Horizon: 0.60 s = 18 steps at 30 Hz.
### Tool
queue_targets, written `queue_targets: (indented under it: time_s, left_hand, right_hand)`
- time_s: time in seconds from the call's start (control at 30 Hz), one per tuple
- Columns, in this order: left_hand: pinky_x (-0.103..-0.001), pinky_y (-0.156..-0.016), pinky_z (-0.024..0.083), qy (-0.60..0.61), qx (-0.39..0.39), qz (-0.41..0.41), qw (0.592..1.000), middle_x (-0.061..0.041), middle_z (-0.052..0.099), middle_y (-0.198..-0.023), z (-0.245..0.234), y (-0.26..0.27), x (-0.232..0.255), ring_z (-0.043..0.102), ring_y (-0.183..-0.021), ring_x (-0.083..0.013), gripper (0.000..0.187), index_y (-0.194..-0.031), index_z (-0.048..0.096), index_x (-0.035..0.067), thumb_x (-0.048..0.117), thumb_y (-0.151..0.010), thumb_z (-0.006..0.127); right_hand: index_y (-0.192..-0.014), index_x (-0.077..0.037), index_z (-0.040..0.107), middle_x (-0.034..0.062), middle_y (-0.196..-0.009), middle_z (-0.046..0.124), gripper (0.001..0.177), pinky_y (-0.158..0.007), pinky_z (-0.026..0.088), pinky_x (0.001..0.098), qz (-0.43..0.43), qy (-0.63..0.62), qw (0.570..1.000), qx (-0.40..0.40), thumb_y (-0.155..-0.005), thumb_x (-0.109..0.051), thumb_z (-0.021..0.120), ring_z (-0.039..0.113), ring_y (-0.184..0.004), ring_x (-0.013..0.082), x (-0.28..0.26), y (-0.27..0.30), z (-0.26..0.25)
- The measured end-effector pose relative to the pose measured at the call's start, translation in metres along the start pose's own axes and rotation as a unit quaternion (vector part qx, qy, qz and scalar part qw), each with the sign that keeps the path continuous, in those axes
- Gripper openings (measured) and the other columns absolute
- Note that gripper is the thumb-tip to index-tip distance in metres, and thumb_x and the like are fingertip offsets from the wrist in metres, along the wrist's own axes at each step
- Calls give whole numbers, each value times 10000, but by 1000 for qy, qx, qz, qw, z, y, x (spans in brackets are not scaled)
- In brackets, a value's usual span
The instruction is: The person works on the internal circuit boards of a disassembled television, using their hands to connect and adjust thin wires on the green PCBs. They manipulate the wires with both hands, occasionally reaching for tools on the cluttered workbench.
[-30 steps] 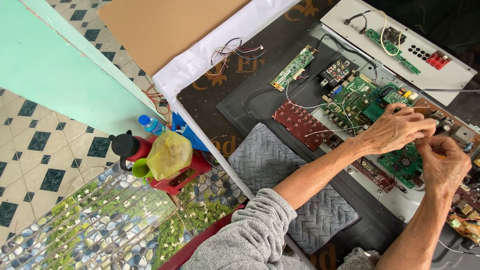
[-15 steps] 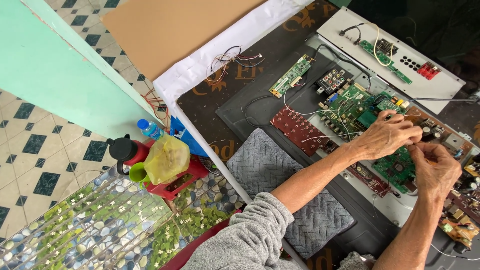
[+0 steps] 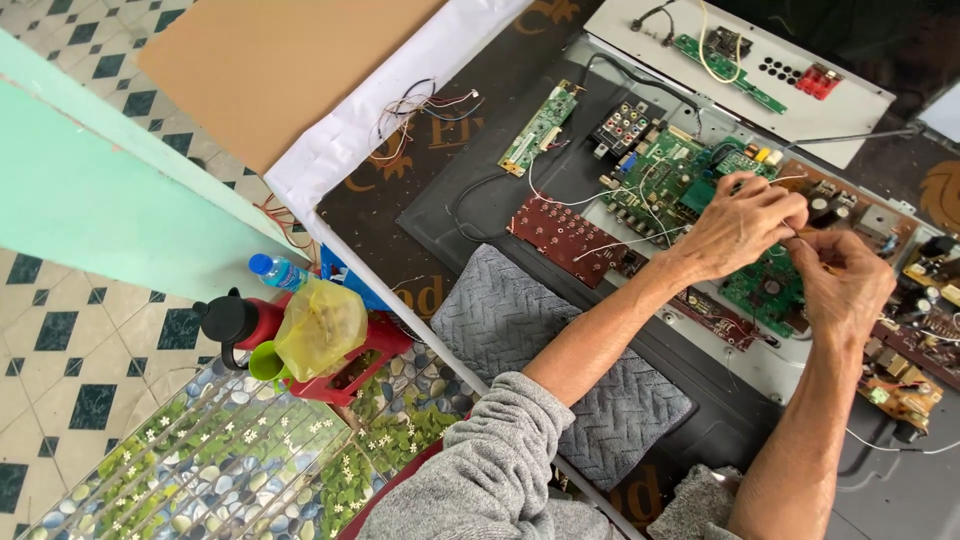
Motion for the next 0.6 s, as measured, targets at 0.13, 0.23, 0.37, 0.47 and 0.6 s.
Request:
queue_targets:
  time_s: [0.13, 0.23, 0.37, 0.47, 0.6]
  left_hand:
    - [-510, -1239, 346, -8, -8, 4, 1000, 53, 745, -1099, -2, 4, -1, 651, -1193, -239, 93, -1091, 683, 237, 250, -1001, 707]
    - [-507, -1209, 349, -20, -3, 15, 1000, 23, 710, -1065, -6, 2, 1, 615, -1154, -250, 136, -1057, 681, 205, 305, -1049, 590]
    - [-510, -1189, 348, -14, 17, 20, 1000, -3, 670, -983, -16, 1, 6, 596, -1089, -271, 109, -1012, 617, 188, 270, -1064, 568]
    - [-510, -1209, 349, -10, 4, 9, 1000, 15, 707, -1042, -12, 2, 4, 609, -1166, -272, 81, -1057, 636, 208, 281, -1052, 602]
    - [-520, -1208, 339, 18, 8, 17, 1000, 31, 684, -1036, -21, 0, 9, 585, -1139, -259, 32, -1023, 611, 221, 229, -1054, 608]
  right_hand:
    - [-1165, 41, 769, 134, -1040, 733, 77, -616, 520, 294, 22, -40, 999, -9, -1171, 11, 839, 591, -746, 159, -5, -1, -2]
    - [-1159, 34, 768, 131, -1042, 723, 95, -655, 525, 337, 13, -28, 999, -13, -1188, -20, 840, 598, -792, 182, -9, -2, -3]
    - [-1200, 32, 741, 144, -1084, 667, 102, -770, 546, 457, -1, -53, 998, -20, -1232, -52, 790, 595, -912, 253, -17, 1, -3]
    - [-1204, 40, 745, 140, -1073, 661, 173, -776, 527, 451, -11, -49, 999, -15, -1250, -113, 810, 574, -924, 245, -14, 2, -3]
    - [-1199, 18, 738, 136, -1101, 688, 189, -737, 526, 483, -3, -26, 1000, -13, -1255, -141, 824, 616, -903, 263, -10, 1, -1]
Point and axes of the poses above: each hand's wrist, its own y-axis away from the middle knuckle, its own z-axis out of the palm, x = y × z, the point moved 7 cm from there along -y, towards the middle knuckle
